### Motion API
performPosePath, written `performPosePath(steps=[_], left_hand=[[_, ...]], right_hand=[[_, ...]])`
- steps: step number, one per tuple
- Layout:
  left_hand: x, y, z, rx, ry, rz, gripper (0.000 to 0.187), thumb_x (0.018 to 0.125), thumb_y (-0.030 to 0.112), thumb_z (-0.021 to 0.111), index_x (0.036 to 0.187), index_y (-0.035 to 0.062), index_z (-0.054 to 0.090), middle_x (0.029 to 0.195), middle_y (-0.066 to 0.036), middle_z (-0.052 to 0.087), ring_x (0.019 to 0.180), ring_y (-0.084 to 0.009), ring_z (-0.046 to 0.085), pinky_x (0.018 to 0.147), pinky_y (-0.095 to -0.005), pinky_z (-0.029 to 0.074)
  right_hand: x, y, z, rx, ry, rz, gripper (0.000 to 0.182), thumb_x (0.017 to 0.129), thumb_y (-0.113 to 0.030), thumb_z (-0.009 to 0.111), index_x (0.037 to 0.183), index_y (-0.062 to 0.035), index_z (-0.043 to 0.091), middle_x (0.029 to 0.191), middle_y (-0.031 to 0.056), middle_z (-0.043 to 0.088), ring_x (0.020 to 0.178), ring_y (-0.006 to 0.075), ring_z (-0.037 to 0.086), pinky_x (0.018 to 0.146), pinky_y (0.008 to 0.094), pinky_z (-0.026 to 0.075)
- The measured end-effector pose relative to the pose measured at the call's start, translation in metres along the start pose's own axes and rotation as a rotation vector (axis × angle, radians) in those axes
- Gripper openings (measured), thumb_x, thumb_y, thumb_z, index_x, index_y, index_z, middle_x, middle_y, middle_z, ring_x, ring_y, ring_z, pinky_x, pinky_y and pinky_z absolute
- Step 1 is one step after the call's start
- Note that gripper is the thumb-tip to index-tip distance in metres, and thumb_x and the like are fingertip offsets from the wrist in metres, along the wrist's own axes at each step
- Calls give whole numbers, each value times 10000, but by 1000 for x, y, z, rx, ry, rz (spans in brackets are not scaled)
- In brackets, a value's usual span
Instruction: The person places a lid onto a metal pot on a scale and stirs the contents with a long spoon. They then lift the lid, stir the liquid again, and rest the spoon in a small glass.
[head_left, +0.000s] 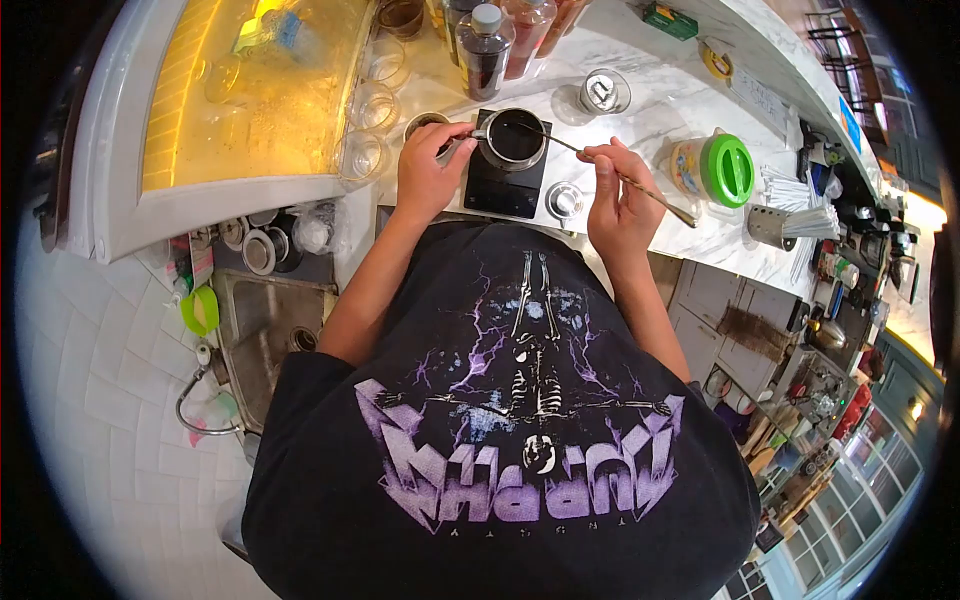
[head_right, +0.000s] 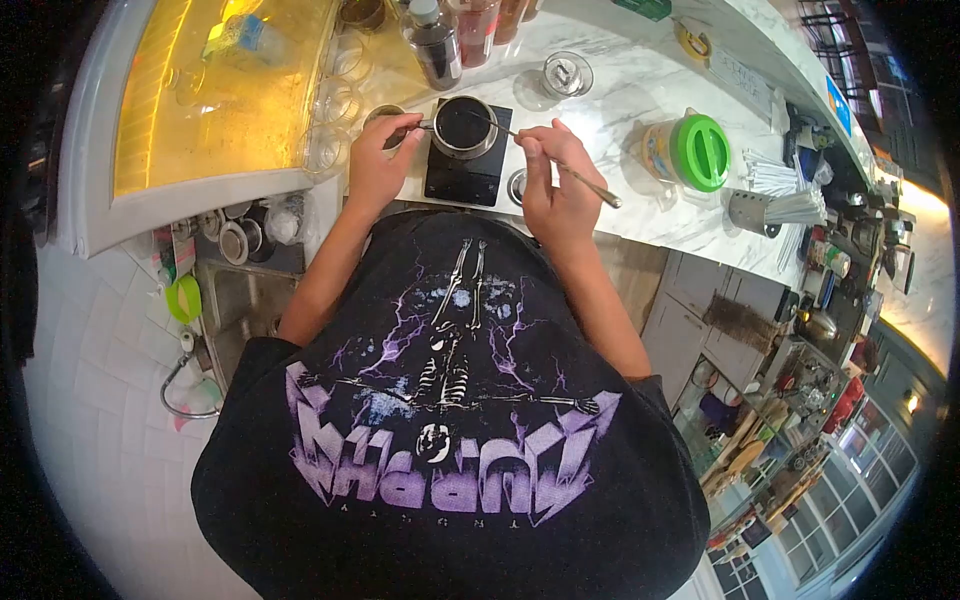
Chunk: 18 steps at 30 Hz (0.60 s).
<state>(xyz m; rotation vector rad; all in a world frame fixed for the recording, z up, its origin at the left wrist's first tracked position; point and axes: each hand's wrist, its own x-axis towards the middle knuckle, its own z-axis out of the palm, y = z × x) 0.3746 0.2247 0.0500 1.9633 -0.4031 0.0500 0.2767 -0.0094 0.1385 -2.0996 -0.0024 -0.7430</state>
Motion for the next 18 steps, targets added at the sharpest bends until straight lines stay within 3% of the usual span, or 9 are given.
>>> performPosePath(steps=[4,18], left_hand=[[4,1,-4,14,-42,9,197,919,149,799,1093,57,788,1002,-113,749,966,-305,686,880,-407,539],[14,-9,-5,41,-103,93,184,901,163,822,1062,78,793,985,-112,760,922,-312,685,837,-410,537]], right_hand=[[-4,-5,6,-78,-13,-63,111,987,-5,716,954,-19,611,992,132,782,861,309,745,1060,544,560],[-26,-19,13,-97,-12,-131,150,946,26,759,926,-13,615,984,148,771,817,299,744,1085,559,530]])
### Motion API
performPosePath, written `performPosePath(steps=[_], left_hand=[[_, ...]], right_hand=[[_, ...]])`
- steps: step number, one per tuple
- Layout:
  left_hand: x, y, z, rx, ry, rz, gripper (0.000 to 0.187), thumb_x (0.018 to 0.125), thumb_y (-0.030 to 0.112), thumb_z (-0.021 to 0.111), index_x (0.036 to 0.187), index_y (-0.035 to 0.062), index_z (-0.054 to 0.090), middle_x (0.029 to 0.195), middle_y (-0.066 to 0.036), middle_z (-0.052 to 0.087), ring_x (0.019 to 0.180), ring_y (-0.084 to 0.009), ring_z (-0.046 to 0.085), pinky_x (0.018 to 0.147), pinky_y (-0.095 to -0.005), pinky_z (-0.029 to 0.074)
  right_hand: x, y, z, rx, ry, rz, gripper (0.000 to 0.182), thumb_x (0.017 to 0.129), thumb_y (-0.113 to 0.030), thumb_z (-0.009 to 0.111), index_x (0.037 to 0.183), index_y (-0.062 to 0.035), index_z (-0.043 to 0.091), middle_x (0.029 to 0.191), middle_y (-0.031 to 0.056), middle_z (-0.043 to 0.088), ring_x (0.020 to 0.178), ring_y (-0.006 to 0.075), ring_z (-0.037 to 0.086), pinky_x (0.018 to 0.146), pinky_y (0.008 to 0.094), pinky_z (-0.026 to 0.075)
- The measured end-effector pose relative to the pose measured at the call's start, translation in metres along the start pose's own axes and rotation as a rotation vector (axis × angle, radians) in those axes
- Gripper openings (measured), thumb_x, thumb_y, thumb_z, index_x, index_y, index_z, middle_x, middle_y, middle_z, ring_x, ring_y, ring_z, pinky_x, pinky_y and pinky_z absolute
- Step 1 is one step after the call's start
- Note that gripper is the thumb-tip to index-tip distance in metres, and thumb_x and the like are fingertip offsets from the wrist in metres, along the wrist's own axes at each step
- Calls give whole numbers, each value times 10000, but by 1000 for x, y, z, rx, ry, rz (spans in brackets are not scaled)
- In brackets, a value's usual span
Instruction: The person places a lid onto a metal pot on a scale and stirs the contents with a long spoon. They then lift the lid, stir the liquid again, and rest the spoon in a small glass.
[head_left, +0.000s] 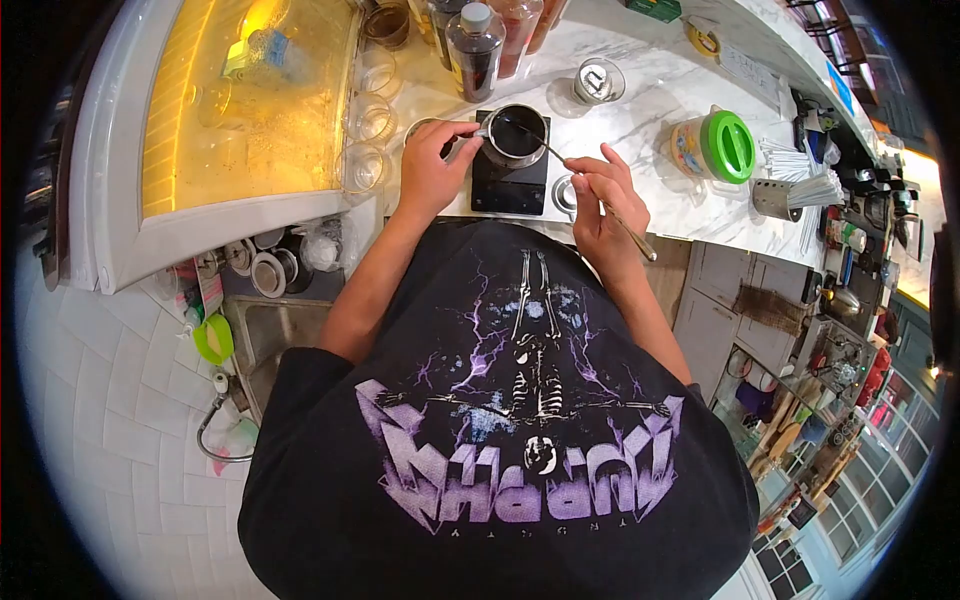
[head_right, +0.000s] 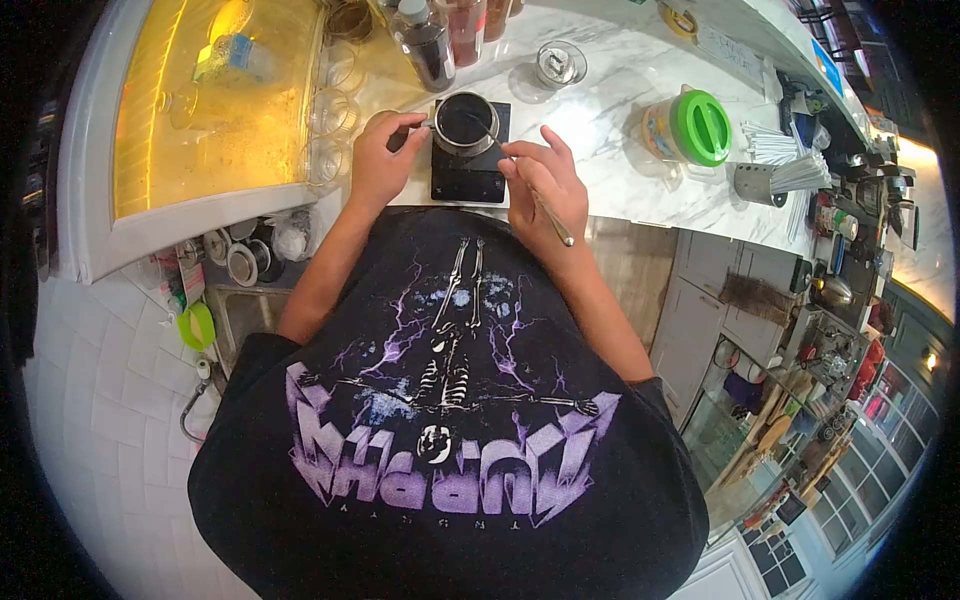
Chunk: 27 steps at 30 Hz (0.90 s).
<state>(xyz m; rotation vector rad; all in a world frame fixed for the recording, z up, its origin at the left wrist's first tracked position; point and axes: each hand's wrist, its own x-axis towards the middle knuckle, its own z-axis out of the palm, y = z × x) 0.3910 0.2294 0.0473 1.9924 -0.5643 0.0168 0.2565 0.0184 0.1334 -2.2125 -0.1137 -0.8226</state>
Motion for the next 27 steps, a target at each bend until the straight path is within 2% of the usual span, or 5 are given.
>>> performPosePath(steps=[16,18,22,24,27], left_hand=[[-1,4,0,-16,47,15,176,903,166,821,1045,63,798,964,-111,767,872,-285,686,807,-385,545],[-2,2,0,-18,10,-6,207,929,153,815,1093,28,788,983,-130,744,881,-229,712,815,-332,563],[-2,-1,0,-1,23,26,204,932,149,813,1093,27,788,977,-131,741,876,-227,719,814,-331,568],[-2,-1,3,-61,52,-10,179,904,174,829,1044,65,799,965,-111,770,868,-285,688,795,-394,544],[-2,-1,4,-54,62,22,176,909,179,827,1042,67,799,956,-107,768,865,-288,684,792,-396,539]], right_hand=[[-13,-13,0,-7,-16,-25,115,938,33,763,896,11,658,984,149,772,814,267,745,1096,558,524],[-14,-14,0,-8,-20,-22,117,939,32,761,889,11,657,981,149,772,823,269,748,1094,560,524],[-16,-18,0,-14,-42,-13,122,938,32,759,874,12,657,978,150,772,845,273,754,1087,560,527],[-16,-19,0,-16,-36,-16,125,937,33,759,870,11,656,974,149,772,846,272,754,1084,558,528],[-17,-20,0,-20,-33,-16,128,936,34,759,866,10,654,968,148,772,846,270,755,1080,556,531]])
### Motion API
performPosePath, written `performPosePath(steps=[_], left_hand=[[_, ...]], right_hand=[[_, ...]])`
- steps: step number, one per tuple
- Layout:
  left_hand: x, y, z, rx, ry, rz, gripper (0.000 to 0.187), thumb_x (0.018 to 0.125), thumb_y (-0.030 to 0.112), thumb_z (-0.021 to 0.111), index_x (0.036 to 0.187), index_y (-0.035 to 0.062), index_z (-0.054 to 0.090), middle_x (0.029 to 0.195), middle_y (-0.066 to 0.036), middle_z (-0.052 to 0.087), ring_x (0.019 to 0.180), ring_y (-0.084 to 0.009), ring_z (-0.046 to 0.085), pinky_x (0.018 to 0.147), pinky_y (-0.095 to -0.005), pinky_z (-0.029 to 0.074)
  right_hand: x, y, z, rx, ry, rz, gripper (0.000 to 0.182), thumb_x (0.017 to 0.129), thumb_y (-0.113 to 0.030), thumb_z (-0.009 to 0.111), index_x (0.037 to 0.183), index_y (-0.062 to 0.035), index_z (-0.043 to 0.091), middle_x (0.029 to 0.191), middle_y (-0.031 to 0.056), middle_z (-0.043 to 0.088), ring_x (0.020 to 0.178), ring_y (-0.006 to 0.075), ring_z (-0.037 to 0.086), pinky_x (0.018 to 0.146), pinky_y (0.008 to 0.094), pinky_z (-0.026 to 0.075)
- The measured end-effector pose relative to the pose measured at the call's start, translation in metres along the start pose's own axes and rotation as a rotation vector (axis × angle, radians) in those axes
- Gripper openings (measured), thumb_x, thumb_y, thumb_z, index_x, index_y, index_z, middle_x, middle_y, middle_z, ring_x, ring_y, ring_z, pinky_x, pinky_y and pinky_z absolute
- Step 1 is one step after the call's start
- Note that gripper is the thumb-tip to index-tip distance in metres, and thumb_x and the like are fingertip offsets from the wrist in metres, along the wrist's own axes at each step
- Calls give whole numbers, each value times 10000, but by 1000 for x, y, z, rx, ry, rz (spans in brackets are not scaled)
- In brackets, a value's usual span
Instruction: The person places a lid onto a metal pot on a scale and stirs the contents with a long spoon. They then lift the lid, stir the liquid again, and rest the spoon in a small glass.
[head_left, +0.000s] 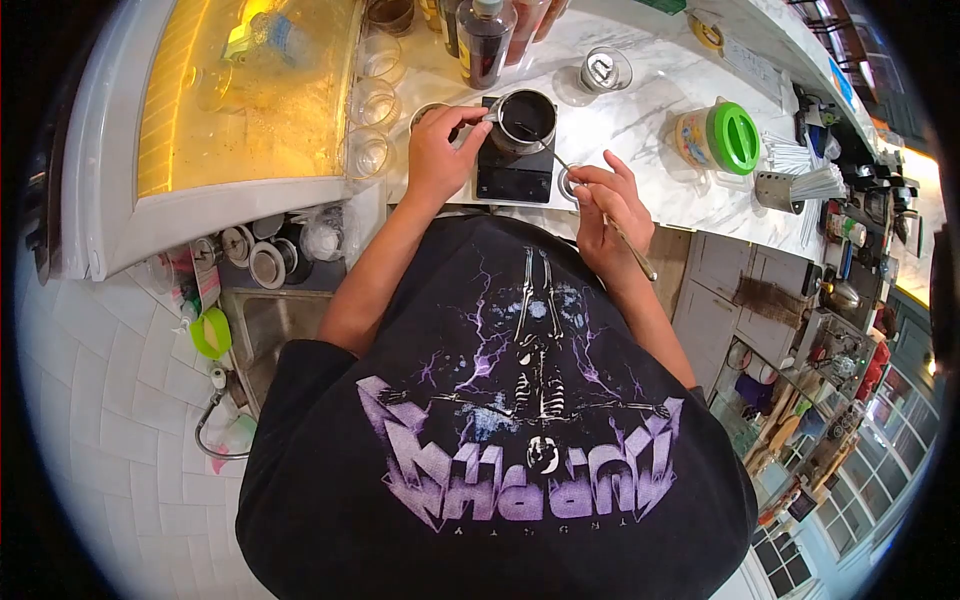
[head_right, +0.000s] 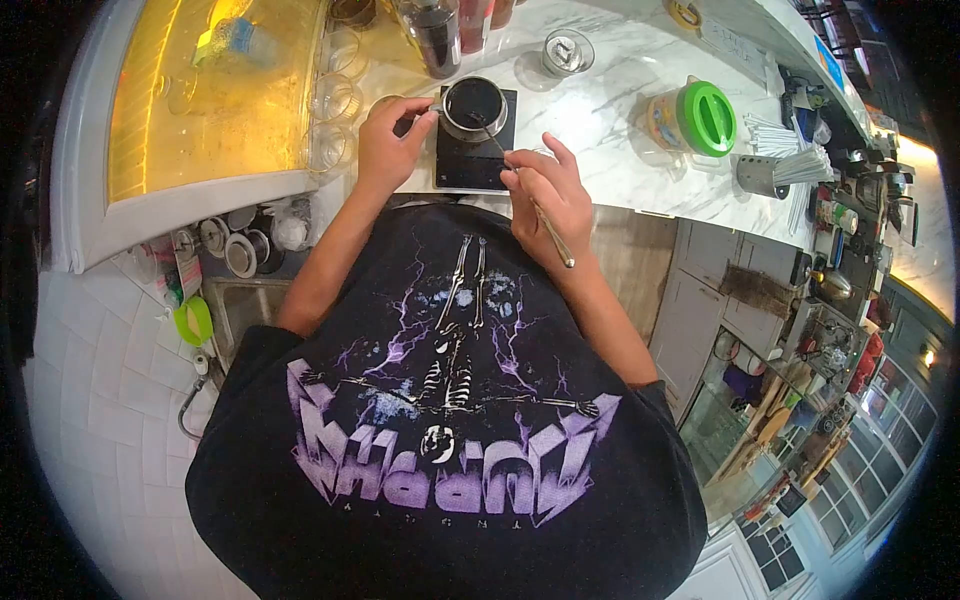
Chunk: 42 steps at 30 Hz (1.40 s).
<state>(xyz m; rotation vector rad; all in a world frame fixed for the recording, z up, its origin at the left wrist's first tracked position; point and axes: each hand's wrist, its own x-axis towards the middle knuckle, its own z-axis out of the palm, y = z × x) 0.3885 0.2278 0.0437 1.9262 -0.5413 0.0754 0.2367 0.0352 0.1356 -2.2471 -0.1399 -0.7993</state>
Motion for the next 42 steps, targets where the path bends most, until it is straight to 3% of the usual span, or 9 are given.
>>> performPosePath(steps=[7,10,13,15,42], left_hand=[[0,3,-1,2,1,-16,180,907,183,827,1044,70,799,950,-103,768,869,-287,675,792,-395,533],[0,2,-3,53,-34,5,192,926,144,821,1085,42,789,994,-129,750,887,-241,714,816,-343,569],[0,4,-3,64,-16,21,191,924,148,823,1086,52,791,996,-124,750,901,-241,712,824,-345,566],[0,4,-1,12,13,-4,176,895,167,834,1035,65,801,951,-108,769,867,-290,674,785,-396,536],[2,1,-5,19,-47,-30,184,894,174,826,1041,66,800,958,-104,768,895,-298,679,828,-409,533]], right_hand=[[-1,-4,-1,-7,-6,-3,137,936,34,762,864,7,649,965,148,773,839,269,753,1056,544,545],[-1,-4,-1,-2,-3,-20,138,935,32,767,875,7,645,966,153,773,835,270,752,1044,540,551],[-1,-4,-2,-6,-10,-17,139,934,29,771,887,10,642,969,157,774,832,275,751,1036,544,552],[-1,-4,-2,0,-14,-16,140,934,27,773,889,9,641,970,157,774,830,276,751,1035,546,552],[14,15,0,-41,41,-45,113,941,6,779,940,3,666,996,168,788,827,287,759,1053,532,526]])
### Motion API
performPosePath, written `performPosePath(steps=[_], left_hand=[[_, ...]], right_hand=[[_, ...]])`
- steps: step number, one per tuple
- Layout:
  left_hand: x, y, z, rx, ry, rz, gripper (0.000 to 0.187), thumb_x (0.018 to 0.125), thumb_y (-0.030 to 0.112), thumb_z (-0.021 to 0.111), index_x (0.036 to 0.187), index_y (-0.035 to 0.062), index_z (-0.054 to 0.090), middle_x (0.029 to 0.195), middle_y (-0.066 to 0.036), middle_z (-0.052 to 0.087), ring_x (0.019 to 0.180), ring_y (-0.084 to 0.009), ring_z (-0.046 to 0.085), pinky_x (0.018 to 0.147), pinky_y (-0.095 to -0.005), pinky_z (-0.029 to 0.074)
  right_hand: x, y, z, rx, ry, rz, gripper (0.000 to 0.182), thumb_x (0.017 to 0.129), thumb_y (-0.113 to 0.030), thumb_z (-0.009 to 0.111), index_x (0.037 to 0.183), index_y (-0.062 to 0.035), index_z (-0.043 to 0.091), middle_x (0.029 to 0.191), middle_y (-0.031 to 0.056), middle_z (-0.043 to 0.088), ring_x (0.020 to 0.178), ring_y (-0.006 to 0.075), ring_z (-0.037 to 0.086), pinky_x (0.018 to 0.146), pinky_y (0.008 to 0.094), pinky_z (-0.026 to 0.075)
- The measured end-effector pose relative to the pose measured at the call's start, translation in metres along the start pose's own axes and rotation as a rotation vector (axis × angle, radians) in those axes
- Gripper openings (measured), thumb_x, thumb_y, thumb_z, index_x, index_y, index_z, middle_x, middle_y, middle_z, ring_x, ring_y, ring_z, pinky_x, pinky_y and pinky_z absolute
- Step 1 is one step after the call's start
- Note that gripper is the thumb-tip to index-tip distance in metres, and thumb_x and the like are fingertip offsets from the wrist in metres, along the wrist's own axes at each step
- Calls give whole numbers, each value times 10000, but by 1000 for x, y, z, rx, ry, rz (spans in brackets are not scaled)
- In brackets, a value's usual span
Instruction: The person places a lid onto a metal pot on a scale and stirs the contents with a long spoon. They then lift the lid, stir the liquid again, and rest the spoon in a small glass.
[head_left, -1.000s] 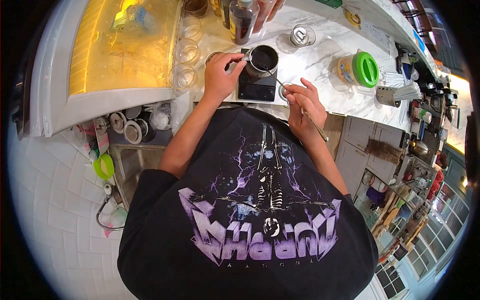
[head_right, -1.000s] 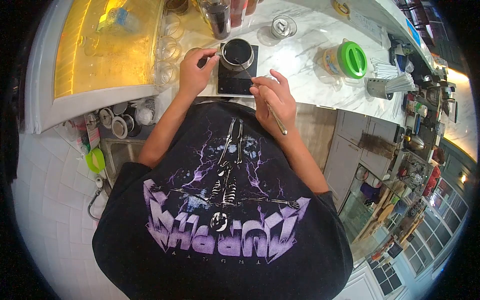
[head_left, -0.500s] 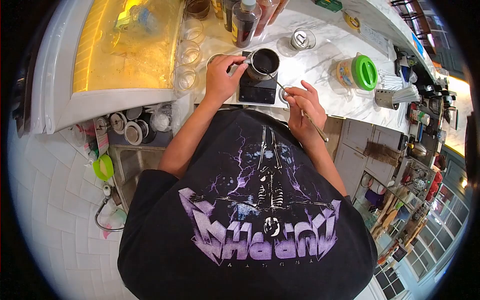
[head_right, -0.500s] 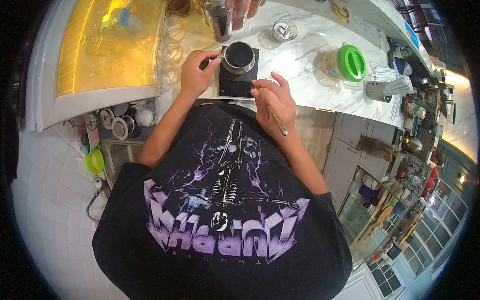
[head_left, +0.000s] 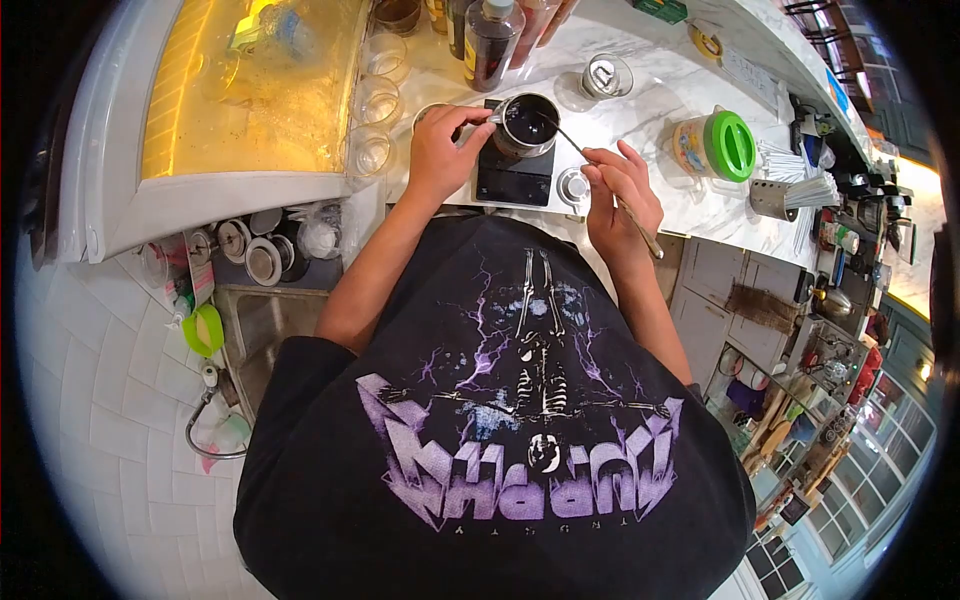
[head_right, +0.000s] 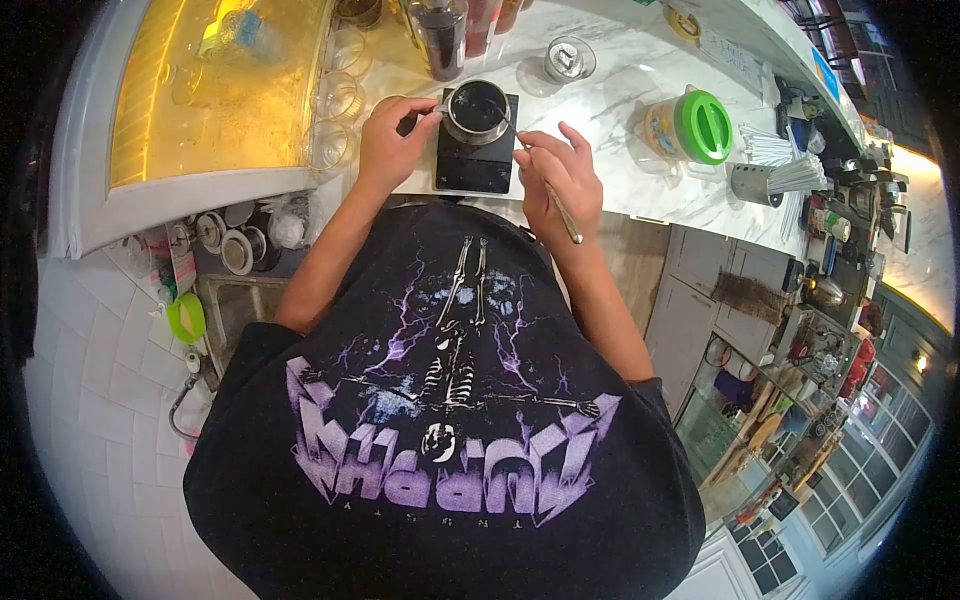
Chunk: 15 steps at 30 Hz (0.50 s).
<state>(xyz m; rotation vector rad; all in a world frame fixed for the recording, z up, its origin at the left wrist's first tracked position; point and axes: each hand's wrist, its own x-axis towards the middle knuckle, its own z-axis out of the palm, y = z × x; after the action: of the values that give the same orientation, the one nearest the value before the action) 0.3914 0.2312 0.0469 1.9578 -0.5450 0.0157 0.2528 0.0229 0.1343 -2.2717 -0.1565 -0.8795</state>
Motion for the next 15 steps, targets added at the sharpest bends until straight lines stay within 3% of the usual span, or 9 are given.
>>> performPosePath(steps=[4,7,9,15], left_hand=[[1,-1,0,-2,18,33,185,893,171,829,1039,63,799,951,-108,764,896,-295,683,838,-408,533],[0,-1,0,12,0,32,206,923,166,816,1079,34,784,969,-120,751,903,-246,718,840,-351,559],[0,-2,1,-28,21,26,184,896,171,829,1036,56,797,957,-114,764,894,-299,684,837,-411,533],[1,-2,1,-11,18,23,180,893,173,831,1026,58,796,954,-112,765,888,-301,678,833,-414,529]], right_hand=[[-1,1,1,-3,-1,-2,123,922,12,792,929,6,669,996,159,788,833,277,756,1050,527,525],[-3,-3,1,-9,-7,-14,138,904,21,802,929,3,667,1004,153,788,852,274,759,1048,532,527],[-5,-4,1,-12,-16,-20,148,893,27,807,930,0,667,1011,149,788,862,271,760,1047,536,527],[-9,-7,-1,-41,-71,-38,187,857,44,824,937,-5,662,1039,142,783,906,272,760,1045,551,531]])
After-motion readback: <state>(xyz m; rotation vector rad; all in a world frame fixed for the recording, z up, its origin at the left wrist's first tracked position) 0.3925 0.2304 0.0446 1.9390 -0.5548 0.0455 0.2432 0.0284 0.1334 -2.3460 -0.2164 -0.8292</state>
